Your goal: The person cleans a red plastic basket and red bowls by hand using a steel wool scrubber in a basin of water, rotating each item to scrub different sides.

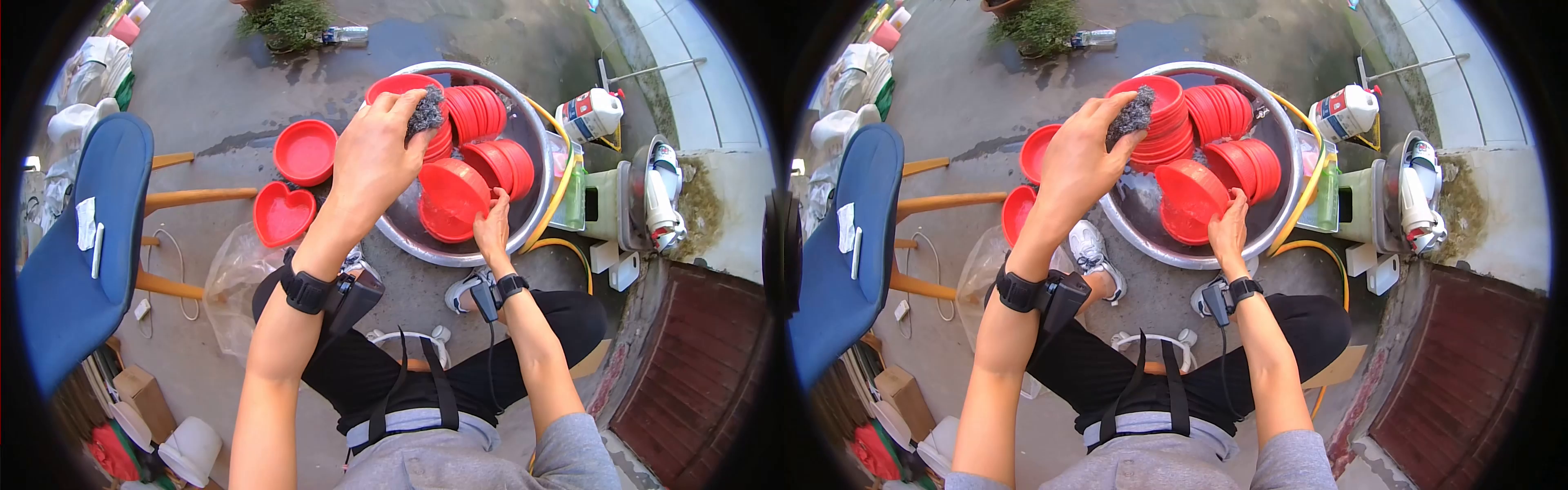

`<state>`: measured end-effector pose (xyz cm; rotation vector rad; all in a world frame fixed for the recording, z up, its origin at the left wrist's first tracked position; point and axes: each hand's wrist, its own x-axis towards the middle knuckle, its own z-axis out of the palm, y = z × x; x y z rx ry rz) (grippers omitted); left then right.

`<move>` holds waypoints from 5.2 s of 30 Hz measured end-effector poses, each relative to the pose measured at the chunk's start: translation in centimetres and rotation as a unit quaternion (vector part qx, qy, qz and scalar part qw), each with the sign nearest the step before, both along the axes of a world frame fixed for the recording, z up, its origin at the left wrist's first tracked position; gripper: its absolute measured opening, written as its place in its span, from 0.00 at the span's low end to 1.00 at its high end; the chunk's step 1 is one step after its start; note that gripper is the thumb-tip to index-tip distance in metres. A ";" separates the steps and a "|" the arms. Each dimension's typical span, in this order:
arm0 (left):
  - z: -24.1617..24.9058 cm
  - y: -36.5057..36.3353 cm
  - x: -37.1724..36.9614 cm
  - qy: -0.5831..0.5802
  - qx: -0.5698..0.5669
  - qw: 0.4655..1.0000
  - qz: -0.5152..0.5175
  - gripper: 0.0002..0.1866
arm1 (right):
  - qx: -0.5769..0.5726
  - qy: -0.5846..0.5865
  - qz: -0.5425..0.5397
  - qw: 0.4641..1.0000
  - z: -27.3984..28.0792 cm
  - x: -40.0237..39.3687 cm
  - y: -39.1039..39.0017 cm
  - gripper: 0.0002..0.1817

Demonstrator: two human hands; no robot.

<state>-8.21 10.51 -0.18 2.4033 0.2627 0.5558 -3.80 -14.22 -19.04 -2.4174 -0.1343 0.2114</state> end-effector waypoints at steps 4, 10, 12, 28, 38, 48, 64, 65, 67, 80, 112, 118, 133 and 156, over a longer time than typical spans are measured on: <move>0.1 0.1 -0.3 -0.010 -0.008 1.000 -0.002 0.21 | -0.010 -0.047 0.009 0.999 1.5 -0.1 1.2 0.34; -0.1 0.5 -0.6 -0.024 0.001 1.000 0.006 0.21 | 0.008 -0.081 0.031 0.996 2.5 0.2 2.1 0.35; -0.2 0.8 -0.6 -0.032 0.007 0.999 0.007 0.22 | 0.005 -0.094 0.036 0.995 2.7 0.2 2.3 0.35; -0.4 0.6 -0.2 0.005 -0.025 0.999 0.026 0.23 | 0.128 -0.069 -0.028 0.989 6.6 2.4 1.9 0.28; -1.0 0.1 2.1 -0.014 -0.173 0.982 -0.076 0.23 | 0.100 -0.024 0.102 0.989 18.4 4.4 0.2 0.26; 0.3 -2.8 3.9 -0.031 -0.522 0.852 -0.017 0.18 | 0.417 0.026 0.127 0.900 18.3 3.4 3.5 0.33; 2.0 -5.4 2.7 -0.139 0.064 0.982 -0.109 0.28 | 0.403 -0.036 0.018 0.914 18.5 3.0 3.4 0.15; 2.0 -5.7 2.7 -0.134 0.093 0.978 -0.127 0.30 | 0.403 -0.036 0.018 0.914 18.2 3.1 3.3 0.15; 1.7 -6.0 3.0 -0.135 0.109 0.976 -0.132 0.32 | 0.363 -0.099 0.056 0.925 17.5 3.4 3.1 0.15; -0.2 -6.5 3.5 -0.132 0.216 0.954 -0.163 0.21 | 0.331 -0.080 0.049 0.939 17.9 3.2 3.1 0.20; 0.1 -6.0 2.5 -0.058 0.176 0.964 -0.192 0.27 | 0.354 -0.060 0.035 0.933 15.1 4.5 2.6 0.20; 0.3 -5.4 2.5 -0.075 0.188 0.972 -0.117 0.25 | 0.449 0.026 -0.015 0.893 17.0 3.5 3.7 0.21; 0.7 -0.6 -1.1 -0.092 0.144 0.984 0.043 0.28 | 0.279 0.105 -0.010 0.954 8.8 4.0 5.0 0.26; 1.9 2.5 -1.7 -0.139 0.073 0.984 0.085 0.27 | 0.122 0.297 0.113 0.940 -1.6 -2.4 13.2 0.20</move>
